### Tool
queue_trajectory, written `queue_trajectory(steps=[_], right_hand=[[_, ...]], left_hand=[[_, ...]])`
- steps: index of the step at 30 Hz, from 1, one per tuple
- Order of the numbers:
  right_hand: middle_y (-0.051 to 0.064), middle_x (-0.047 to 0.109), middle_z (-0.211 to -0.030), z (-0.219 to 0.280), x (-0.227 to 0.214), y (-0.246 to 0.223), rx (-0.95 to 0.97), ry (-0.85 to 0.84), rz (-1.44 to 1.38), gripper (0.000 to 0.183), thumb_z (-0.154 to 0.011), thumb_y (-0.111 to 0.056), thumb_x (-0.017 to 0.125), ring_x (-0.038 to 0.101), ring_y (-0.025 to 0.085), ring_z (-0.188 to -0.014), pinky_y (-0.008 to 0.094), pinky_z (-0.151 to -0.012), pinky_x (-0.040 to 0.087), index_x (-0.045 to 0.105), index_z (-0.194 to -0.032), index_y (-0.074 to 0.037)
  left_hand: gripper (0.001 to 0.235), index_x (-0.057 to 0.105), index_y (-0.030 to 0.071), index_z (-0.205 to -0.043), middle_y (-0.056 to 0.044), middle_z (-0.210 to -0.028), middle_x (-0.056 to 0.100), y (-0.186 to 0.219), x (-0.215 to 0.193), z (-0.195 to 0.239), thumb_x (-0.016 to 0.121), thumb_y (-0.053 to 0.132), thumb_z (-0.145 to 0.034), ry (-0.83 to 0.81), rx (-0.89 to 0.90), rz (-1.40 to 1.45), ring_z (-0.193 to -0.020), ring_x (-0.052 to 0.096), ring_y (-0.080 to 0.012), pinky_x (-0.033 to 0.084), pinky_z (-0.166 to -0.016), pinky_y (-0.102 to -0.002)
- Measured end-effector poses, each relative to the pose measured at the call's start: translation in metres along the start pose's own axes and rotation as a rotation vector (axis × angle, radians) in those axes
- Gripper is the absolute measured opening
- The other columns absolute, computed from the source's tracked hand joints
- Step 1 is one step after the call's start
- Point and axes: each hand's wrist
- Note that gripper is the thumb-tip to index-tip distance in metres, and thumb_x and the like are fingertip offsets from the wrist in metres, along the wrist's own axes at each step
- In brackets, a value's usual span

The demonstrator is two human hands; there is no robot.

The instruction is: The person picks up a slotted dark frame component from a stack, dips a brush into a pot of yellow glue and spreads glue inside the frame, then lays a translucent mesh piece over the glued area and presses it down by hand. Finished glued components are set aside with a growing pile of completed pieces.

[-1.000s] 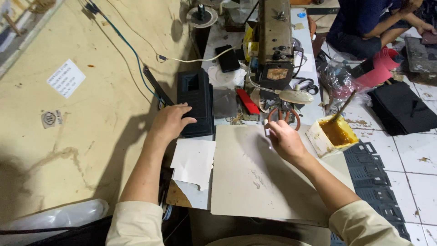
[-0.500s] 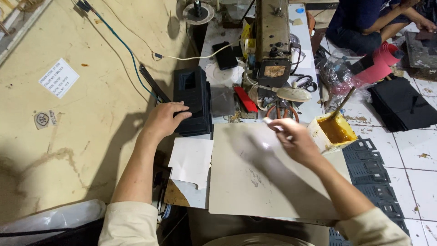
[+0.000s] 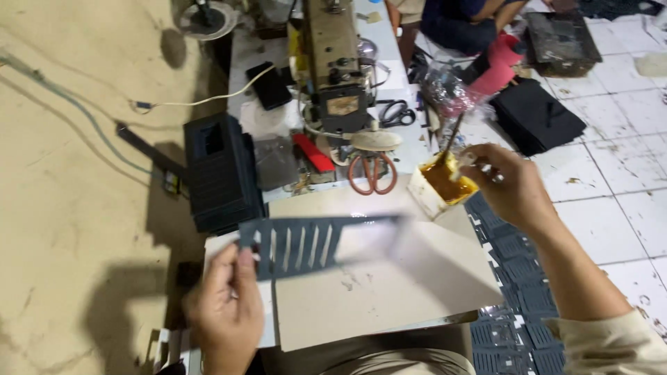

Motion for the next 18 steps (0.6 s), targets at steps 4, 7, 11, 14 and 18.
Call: queue_trajectory(steps=[4, 7, 11, 14, 18], right_hand=[[0.008, 0.076, -0.102, -0.01, 0.01, -0.009, 0.014, -0.057, -0.028, 0.028, -0.094, -0.017, 0.072, 0.069, 0.014, -0.084, 0.03, -0.073, 0.056, 0.069, -0.12, -0.007], [0.015, 0.07, -0.1, -0.013, 0.016, -0.01, -0.03, -0.066, 0.227, 0.028, -0.094, -0.022, 0.072, 0.067, 0.025, -0.084, 0.039, -0.076, 0.053, 0.073, -0.118, -0.007], [0.016, 0.068, -0.094, -0.017, 0.025, 0.002, -0.07, -0.098, 0.262, 0.03, -0.092, -0.029, 0.074, 0.062, 0.03, -0.088, 0.042, -0.078, 0.052, 0.074, -0.114, -0.008], [0.013, 0.071, -0.094, -0.02, 0.031, 0.013, -0.13, -0.095, 0.267, 0.028, -0.092, -0.028, 0.074, 0.061, 0.03, -0.094, 0.041, -0.081, 0.052, 0.075, -0.111, -0.008], [0.01, 0.075, -0.093, -0.021, 0.032, 0.025, -0.249, -0.1, 0.346, 0.028, -0.091, -0.028, 0.072, 0.062, 0.03, -0.099, 0.041, -0.086, 0.051, 0.076, -0.11, -0.007]], left_hand=[[0.019, 0.07, -0.001, -0.106, -0.008, -0.081, 0.077, -0.09, 0.055, 0.058, 0.055, 0.01, -0.105, -0.197, -0.291, 0.27, -0.061, 0.067, -0.0102, 0.056, -0.052, -0.024], [0.02, 0.068, -0.004, -0.109, -0.01, -0.084, 0.074, -0.123, 0.075, 0.087, 0.054, 0.011, -0.106, -0.191, -0.314, 0.26, -0.069, 0.066, -0.0099, 0.056, -0.061, -0.023], [0.026, 0.063, -0.003, -0.124, -0.013, -0.088, 0.075, -0.118, 0.075, 0.09, 0.056, 0.01, -0.103, -0.191, -0.351, 0.142, -0.075, 0.068, -0.0119, 0.054, -0.063, -0.024], [0.04, 0.053, -0.001, -0.137, -0.016, -0.088, 0.076, -0.103, 0.073, 0.085, 0.06, 0.009, -0.098, -0.216, -0.398, 0.073, -0.073, 0.07, -0.0152, 0.056, -0.062, -0.027], [0.062, 0.036, -0.002, -0.148, -0.017, -0.103, 0.075, -0.093, 0.076, 0.085, 0.063, 0.005, -0.093, -0.198, -0.292, 0.11, -0.087, 0.075, -0.015, 0.063, -0.071, -0.028]])
Point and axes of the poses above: each hand's wrist, its own z-axis away from the middle knuckle, its own x-axis out of the palm, y = z × x
